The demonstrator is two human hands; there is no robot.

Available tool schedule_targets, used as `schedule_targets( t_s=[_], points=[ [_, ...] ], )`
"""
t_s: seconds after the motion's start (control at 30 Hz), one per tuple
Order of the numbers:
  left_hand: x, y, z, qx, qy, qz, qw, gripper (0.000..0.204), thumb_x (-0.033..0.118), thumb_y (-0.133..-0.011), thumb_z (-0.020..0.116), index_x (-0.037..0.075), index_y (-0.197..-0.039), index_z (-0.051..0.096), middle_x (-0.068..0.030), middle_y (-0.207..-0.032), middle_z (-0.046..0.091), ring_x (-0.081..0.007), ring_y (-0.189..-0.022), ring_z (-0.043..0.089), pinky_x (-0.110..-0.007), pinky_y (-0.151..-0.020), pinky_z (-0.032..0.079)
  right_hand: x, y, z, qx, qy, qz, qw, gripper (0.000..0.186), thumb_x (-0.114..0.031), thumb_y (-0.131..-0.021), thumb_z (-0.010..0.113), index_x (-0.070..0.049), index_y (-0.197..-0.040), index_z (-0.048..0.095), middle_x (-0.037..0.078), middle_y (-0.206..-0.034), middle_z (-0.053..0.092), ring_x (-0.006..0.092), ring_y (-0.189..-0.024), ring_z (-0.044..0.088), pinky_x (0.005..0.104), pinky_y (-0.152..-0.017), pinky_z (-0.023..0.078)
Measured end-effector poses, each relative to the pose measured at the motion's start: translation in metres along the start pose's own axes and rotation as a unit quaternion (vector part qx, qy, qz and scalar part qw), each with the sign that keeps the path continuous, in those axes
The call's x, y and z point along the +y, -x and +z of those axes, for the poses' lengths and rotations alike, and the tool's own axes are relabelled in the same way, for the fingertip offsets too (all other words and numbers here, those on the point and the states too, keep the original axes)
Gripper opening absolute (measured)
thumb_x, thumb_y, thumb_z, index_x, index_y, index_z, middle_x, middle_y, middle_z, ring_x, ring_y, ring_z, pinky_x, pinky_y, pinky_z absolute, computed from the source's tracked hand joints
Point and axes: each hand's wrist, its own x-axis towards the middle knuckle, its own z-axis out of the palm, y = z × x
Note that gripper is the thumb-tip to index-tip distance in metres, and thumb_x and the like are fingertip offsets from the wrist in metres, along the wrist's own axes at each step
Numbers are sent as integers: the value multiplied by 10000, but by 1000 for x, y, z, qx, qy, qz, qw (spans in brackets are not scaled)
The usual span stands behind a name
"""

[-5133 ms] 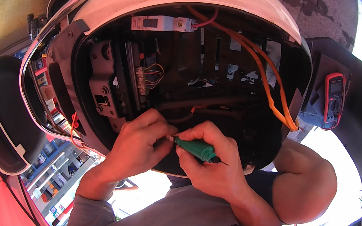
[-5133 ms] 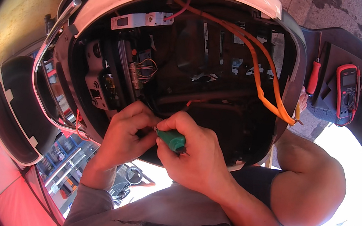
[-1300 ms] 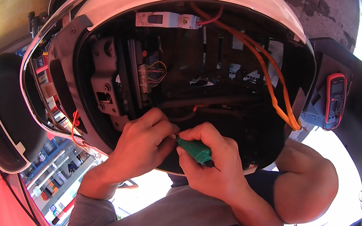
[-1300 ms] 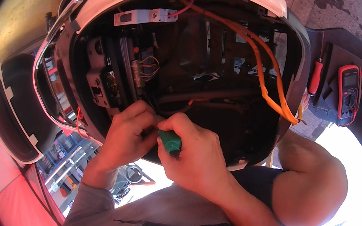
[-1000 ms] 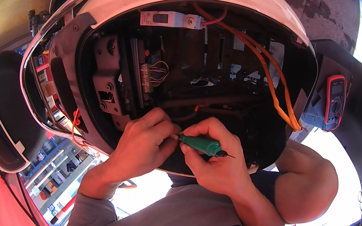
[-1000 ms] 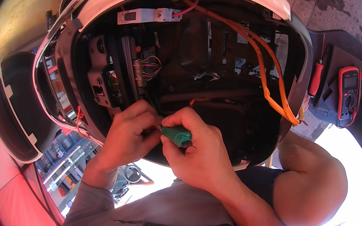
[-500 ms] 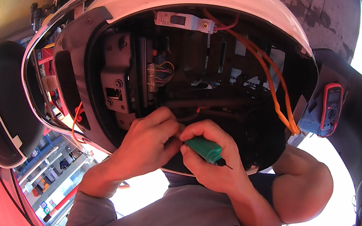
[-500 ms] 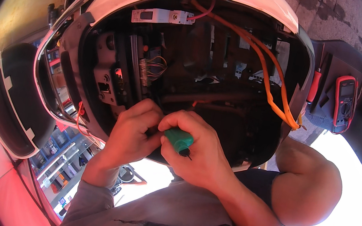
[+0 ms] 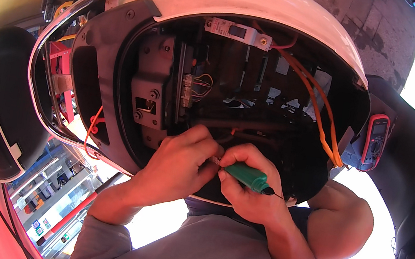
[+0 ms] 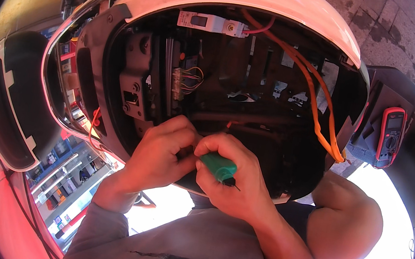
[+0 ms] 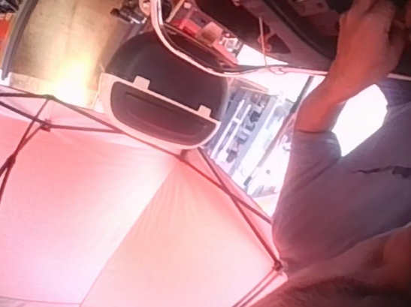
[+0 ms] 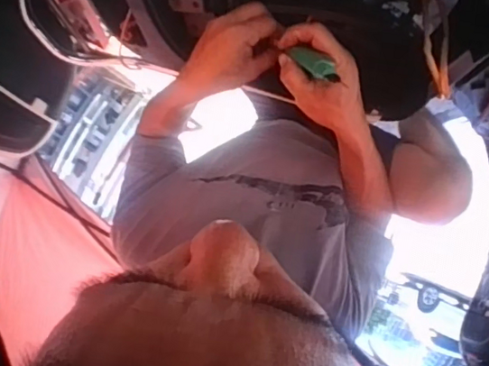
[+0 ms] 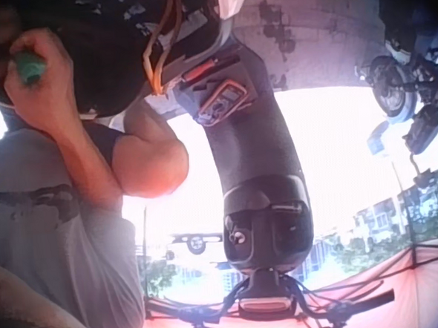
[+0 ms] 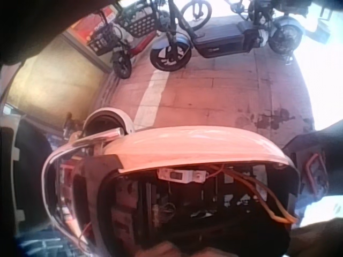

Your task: The person retrieves a stool and sits to work on the exposed electronics under the seat of a white scooter. Using a green-handled screwdriver, they repeatedly tighten or adjust small screws on a circuit board or connector within the scooter's under-seat compartment.

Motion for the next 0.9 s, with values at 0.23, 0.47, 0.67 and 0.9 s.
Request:
schedule_targets(
  t_s=[0.23,0.47,0.67,0.9],
  points=[
    [-1,-2,1,3,20,-7,1000,229,-14,-773,760,26,-975,659,-116,-937,610,-338,-786,690,-413,-623,567,0,1,0,7,-12,10,1000,198,52,-889,714,-41,-1035,619,-3,-969,644,46,-823,565,214,-684,475],
    [0,-1,-1,-3,18,-7,1000,238,-12,-776,763,20,-975,635,-130,-938,613,-356,-800,689,-427,-646,568,0,1,2,10,-35,39,999,219,79,-893,728,-43,-1038,619,2,-999,649,50,-875,574,217,-745,481],
    [-2,0,-1,-6,26,6,1000,252,-9,-772,768,11,-980,627,-141,-945,612,-374,-811,685,-443,-662,566,-4,0,3,7,-76,100,992,179,47,-889,717,-27,-1031,637,21,-992,647,83,-918,581,250,-809,482],
    [-5,1,-1,7,37,20,999,254,-6,-776,758,10,-984,613,-151,-940,597,-396,-798,667,-464,-666,558,-3,-2,11,28,-39,90,995,181,52,-882,725,-36,-1012,636,18,-976,658,87,-878,598,247,-776,495]
  ],
)
